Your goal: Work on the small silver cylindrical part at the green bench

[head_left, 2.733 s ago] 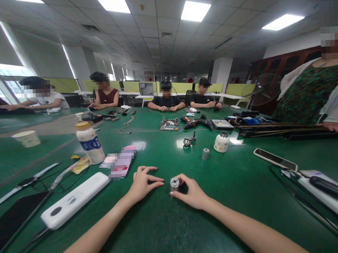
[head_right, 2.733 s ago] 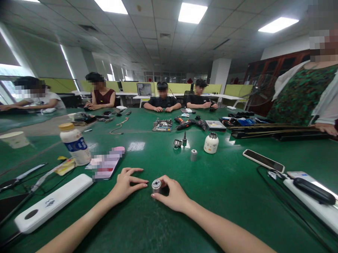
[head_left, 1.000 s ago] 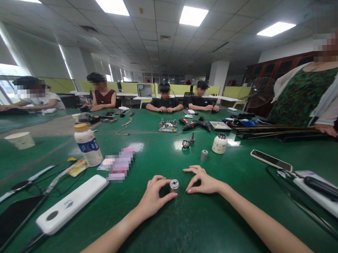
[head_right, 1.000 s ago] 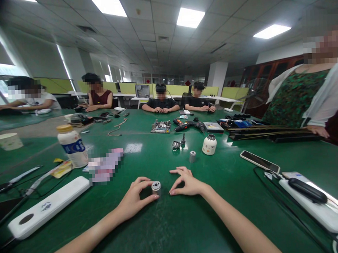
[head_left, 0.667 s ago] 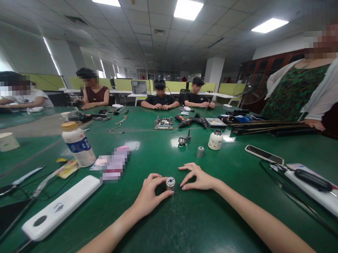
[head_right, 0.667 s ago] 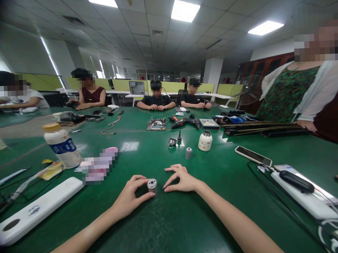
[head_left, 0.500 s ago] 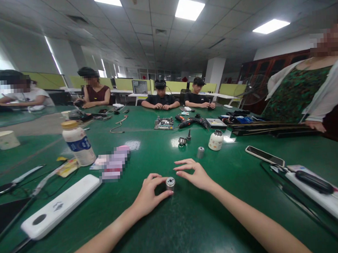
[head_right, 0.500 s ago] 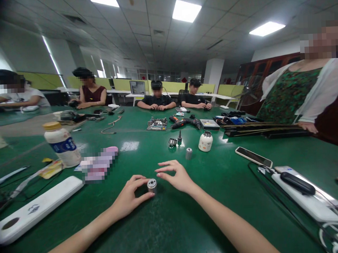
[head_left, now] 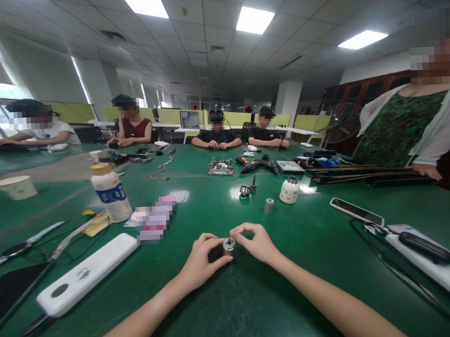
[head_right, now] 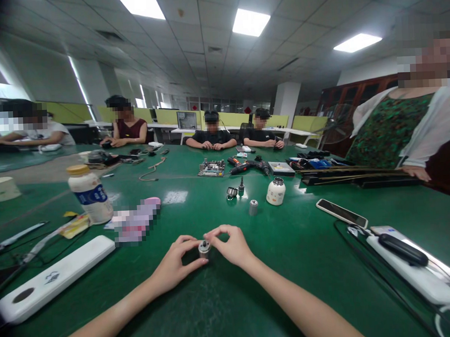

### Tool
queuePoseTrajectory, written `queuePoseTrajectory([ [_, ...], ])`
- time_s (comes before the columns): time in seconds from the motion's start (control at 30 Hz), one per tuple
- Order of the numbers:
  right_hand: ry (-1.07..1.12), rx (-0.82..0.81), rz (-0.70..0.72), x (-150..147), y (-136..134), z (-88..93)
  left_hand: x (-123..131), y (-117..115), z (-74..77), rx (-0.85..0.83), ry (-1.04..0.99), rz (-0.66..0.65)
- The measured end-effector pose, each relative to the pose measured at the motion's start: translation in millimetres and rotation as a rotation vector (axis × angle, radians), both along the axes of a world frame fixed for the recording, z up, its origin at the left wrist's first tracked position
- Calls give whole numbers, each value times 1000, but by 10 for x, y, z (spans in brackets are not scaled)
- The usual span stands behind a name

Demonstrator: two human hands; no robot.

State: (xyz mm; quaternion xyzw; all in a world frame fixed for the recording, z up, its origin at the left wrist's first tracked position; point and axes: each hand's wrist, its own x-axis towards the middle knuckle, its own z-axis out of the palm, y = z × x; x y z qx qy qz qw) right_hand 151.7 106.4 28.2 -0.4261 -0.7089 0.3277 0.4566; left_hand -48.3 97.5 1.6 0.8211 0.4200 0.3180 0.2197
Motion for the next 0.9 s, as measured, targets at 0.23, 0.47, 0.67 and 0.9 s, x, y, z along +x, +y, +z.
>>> queuePoseTrajectory([
  [0.23,32,29,58,19,-28,69,-9,0,-2,-1,-2,2],
  [0.47,70,28,55,-63,-74,101,-4,9,-9,-6,-4,-6],
  [0.67,14,-221,309,406,156,156,3,7,6,-18,-6,-4],
  [0.9,-206,-453,511,704,310,-78,-1,-1,1,-22,-3,6],
])
